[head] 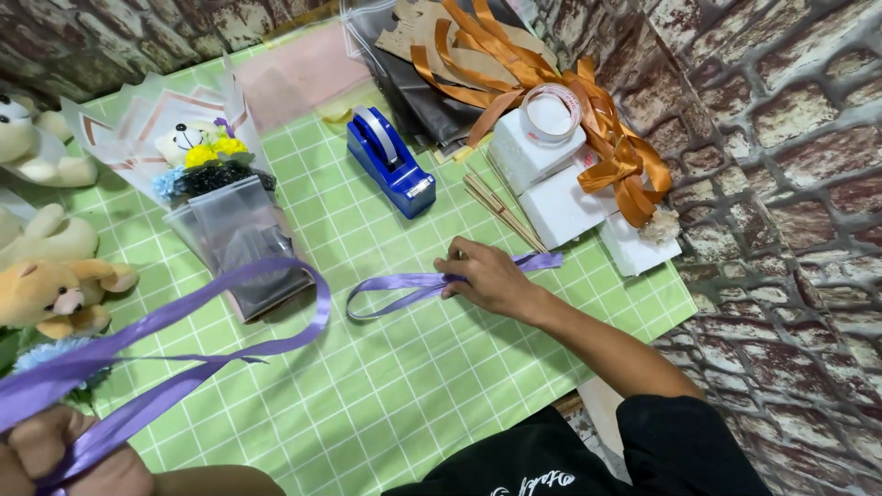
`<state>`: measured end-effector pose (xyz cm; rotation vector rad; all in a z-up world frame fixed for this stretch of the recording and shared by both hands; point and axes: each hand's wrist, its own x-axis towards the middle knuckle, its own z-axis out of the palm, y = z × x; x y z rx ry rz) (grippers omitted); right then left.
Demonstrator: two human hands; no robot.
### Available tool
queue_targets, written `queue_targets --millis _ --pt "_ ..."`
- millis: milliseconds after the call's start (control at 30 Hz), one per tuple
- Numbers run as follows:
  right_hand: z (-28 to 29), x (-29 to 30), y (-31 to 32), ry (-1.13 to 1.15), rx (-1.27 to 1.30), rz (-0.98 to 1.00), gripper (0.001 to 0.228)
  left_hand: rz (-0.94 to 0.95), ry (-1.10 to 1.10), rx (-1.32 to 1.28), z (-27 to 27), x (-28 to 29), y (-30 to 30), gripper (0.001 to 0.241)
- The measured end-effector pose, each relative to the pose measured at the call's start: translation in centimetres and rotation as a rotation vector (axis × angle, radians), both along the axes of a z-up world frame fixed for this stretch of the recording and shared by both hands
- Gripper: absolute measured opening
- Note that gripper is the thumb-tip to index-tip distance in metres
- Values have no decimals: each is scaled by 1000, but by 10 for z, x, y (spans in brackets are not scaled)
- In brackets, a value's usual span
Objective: The person ties a purple ribbon around a small bouquet wrapped in clear plastic. They measure the ribbon length, wrap it around the bouquet, and tie a knot to secure it.
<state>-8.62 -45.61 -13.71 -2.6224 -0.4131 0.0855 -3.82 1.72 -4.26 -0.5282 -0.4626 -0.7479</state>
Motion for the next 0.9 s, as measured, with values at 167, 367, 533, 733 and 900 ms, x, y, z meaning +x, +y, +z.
queue_targets --millis 167,367,533,733,900 --pt "-13 -9 6 -318 167 37 9 1280 -487 1177 63 -3 -75 27" --pt "79 8 -25 -521 -78 88 6 1050 -344 1476 90 -12 -115 37" --pt "196 25 -100 -878 -652 -482 9 1000 -489 1534 92 -14 -117 38" --pt "234 22 -16 -858 -312 -244 43 933 -715 1505 107 -18 -140 37" --pt "194 19 79 -451 296 405 69 890 -785 1489 122 -32 -162 38"
